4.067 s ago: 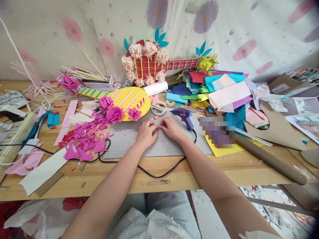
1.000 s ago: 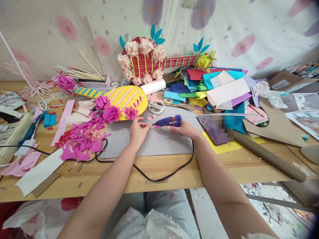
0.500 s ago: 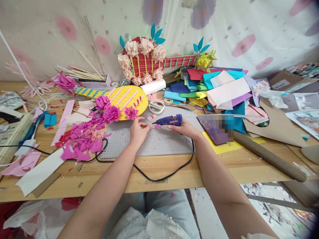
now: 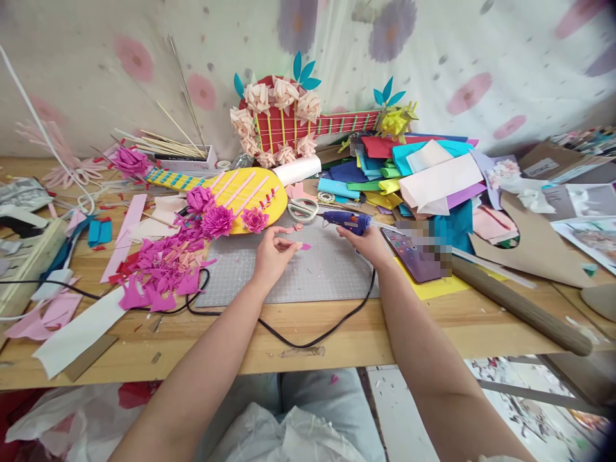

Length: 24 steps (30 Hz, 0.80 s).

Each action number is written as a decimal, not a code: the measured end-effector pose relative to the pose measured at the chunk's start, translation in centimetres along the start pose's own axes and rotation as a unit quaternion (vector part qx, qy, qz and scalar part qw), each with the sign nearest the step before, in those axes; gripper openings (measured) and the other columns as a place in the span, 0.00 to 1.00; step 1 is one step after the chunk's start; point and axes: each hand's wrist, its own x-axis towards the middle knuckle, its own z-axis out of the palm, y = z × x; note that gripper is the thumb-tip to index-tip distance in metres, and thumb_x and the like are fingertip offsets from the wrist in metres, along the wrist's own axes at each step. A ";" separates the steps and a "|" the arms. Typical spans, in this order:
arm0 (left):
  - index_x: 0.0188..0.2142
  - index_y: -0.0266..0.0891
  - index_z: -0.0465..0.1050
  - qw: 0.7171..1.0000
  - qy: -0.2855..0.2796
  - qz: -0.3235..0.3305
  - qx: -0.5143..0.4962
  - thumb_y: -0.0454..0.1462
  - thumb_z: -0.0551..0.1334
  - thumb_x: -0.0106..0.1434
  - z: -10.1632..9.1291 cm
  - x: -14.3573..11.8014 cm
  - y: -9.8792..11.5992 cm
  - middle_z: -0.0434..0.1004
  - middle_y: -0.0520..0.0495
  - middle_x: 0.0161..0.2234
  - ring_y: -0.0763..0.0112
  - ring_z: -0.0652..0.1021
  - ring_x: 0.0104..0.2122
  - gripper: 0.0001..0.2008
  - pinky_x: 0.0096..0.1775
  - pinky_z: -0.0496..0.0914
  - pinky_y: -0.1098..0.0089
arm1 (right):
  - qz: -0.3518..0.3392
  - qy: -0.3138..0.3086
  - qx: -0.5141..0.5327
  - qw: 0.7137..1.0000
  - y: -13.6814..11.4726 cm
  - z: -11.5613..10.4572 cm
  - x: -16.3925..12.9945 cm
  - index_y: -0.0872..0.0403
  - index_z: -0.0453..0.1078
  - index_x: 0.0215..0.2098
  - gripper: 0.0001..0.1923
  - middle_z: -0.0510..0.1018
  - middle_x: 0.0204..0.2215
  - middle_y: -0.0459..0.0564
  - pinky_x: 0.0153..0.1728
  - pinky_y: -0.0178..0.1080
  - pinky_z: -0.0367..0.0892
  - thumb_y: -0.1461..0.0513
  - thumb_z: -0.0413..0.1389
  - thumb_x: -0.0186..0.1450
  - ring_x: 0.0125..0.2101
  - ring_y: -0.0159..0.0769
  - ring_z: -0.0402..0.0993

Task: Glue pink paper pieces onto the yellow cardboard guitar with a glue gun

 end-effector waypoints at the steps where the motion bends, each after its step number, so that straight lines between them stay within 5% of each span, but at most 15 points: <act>1: 0.39 0.41 0.63 1.000 -0.003 0.020 0.004 0.37 0.66 0.50 0.1 -0.2 0.4 0.76 0.51 0.27 0.71 0.78 0.28 0.18 0.31 0.70 0.72 | 0.016 0.031 -0.018 0.999 0.2 0.0 0.2 0.58 0.74 0.35 0.28 0.76 0.29 0.53 0.33 0.40 0.64 0.43 0.57 0.51 0.31 0.40 0.72; 4: 0.40 0.42 0.63 0.996 0.013 0.084 0.016 0.36 0.65 0.52 0.1 -0.8 1.7 0.76 0.51 0.29 0.73 0.78 0.30 0.16 0.30 0.69 0.74 | 0.047 0.082 -0.081 0.992 1.0 0.2 0.9 0.58 0.74 0.35 0.30 0.77 0.31 0.56 0.35 0.43 0.64 0.41 0.55 0.51 0.35 0.47 0.73; 8: 0.39 0.42 0.62 0.988 0.091 0.126 -0.007 0.37 0.64 0.53 -1.4 -0.1 3.9 0.75 0.52 0.30 0.75 0.76 0.27 0.15 0.28 0.68 0.75 | 0.050 0.064 -0.152 0.985 1.5 0.1 1.4 0.58 0.73 0.36 0.32 0.77 0.32 0.58 0.35 0.43 0.64 0.39 0.52 0.53 0.36 0.49 0.73; 14: 0.38 0.41 0.62 0.969 0.225 0.087 0.052 0.32 0.65 0.48 -7.7 3.7 6.3 0.72 0.54 0.29 0.75 0.76 0.30 0.18 0.35 0.70 0.74 | -0.003 0.038 -0.320 0.947 0.6 -2.1 0.1 0.56 0.70 0.33 0.26 0.76 0.35 0.60 0.35 0.42 0.62 0.42 0.56 0.51 0.39 0.49 0.72; 19: 0.36 0.40 0.64 0.971 0.206 0.022 0.121 0.32 0.67 0.44 -12.0 5.1 6.4 0.73 0.53 0.26 0.70 0.77 0.29 0.19 0.37 0.71 0.68 | 0.048 -0.077 -0.378 0.921 -2.7 -2.9 -1.9 0.51 0.65 0.25 0.23 0.74 0.25 0.52 0.27 0.40 0.58 0.41 0.57 0.49 0.28 0.44 0.70; 21: 0.36 0.40 0.65 0.971 0.194 0.003 0.141 0.33 0.68 0.43 -12.9 5.2 6.4 0.73 0.53 0.25 0.69 0.76 0.29 0.20 0.37 0.71 0.66 | 0.007 -0.104 -0.358 0.928 -4.2 -1.9 -2.3 0.51 0.64 0.25 0.22 0.74 0.24 0.50 0.27 0.39 0.57 0.42 0.58 0.50 0.27 0.42 0.69; 24: 0.34 0.40 0.65 0.971 0.178 -0.016 0.159 0.33 0.69 0.41 -13.4 5.4 6.3 0.73 0.54 0.24 0.68 0.76 0.27 0.20 0.36 0.71 0.65 | -0.156 -0.127 -0.242 0.949 -6.6 1.4 -2.3 0.51 0.65 0.32 0.18 0.74 0.30 0.51 0.30 0.39 0.60 0.47 0.58 0.54 0.31 0.40 0.69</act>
